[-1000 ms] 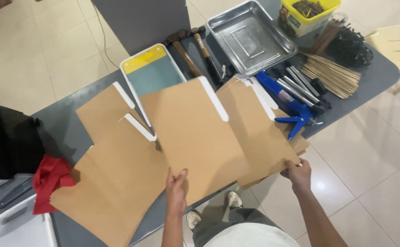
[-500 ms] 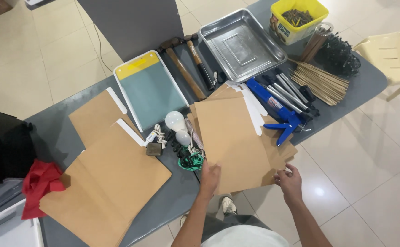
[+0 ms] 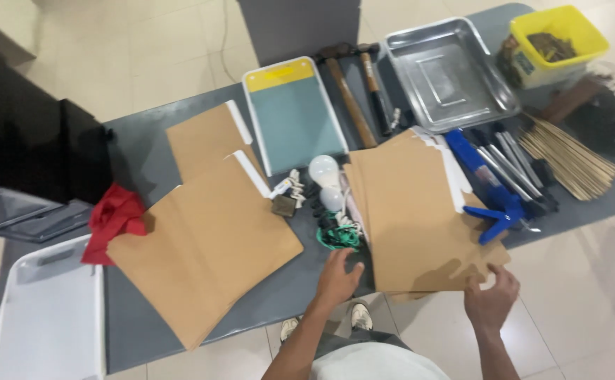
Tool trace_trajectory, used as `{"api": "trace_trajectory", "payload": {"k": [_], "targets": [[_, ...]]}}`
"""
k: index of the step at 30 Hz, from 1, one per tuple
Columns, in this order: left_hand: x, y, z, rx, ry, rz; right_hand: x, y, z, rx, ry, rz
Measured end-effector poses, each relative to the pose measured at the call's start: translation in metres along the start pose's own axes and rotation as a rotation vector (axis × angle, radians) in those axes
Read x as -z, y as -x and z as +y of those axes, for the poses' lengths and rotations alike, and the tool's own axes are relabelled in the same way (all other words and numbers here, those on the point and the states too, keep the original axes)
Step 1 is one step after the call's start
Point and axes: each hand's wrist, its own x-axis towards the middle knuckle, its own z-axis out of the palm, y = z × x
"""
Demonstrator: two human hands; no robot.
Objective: The recorder is organizing various items including folders, tools, and metal pipes on a workstation desk.
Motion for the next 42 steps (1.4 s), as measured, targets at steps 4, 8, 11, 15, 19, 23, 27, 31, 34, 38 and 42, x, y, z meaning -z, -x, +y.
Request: {"api": "trace_trajectory", "payload": {"k": [4, 8, 11, 15, 19, 23, 27, 31, 34, 38, 42], "targets": [[0.068, 0.022, -0.07, -0.014, -0.08, 0.409, -0.01, 0.004, -0.06, 0.316, 0.135, 0.116], [0.154, 0.04, -0.09, 0.201, -0.179, 0.609, -0.061, 0.02, -0.153, 0.214, -0.288, -0.069], [0.207, 0.046, -0.102, 0.392, -0.459, 0.567, -0.107, 0.05, -0.223, 0.294, -0.466, -0.293], [0.246, 0.039, -0.111, 0.648, -0.447, 0.394, -0.184, 0.081, -0.263, 0.314, -0.303, -0.63], [0.255, 0.041, -0.162, 0.666, -0.253, 0.386, -0.227, 0.121, -0.276, 0.324, 0.025, -0.883], [0.261, 0.054, -0.198, 0.632, -0.182, 0.321, -0.255, 0.149, -0.251, 0.286, -0.082, -0.617], [0.263, 0.061, -0.209, 0.59, -0.047, 0.31, -0.248, 0.159, -0.261, 0.192, -0.148, -0.631], [0.287, 0.07, -0.166, 0.645, 0.003, 0.264, -0.253, 0.177, -0.257, 0.211, -0.076, -0.589], [0.286, 0.081, -0.195, 0.631, 0.111, 0.268, -0.255, 0.182, -0.236, 0.191, -0.097, -0.601], [0.293, 0.091, -0.182, 0.488, 0.507, 0.14, -0.23, 0.181, -0.248, -0.085, -0.284, -0.802], [0.295, 0.109, -0.161, 0.25, 1.001, 0.265, -0.194, 0.178, -0.275, -0.413, -0.479, -1.109]]}}
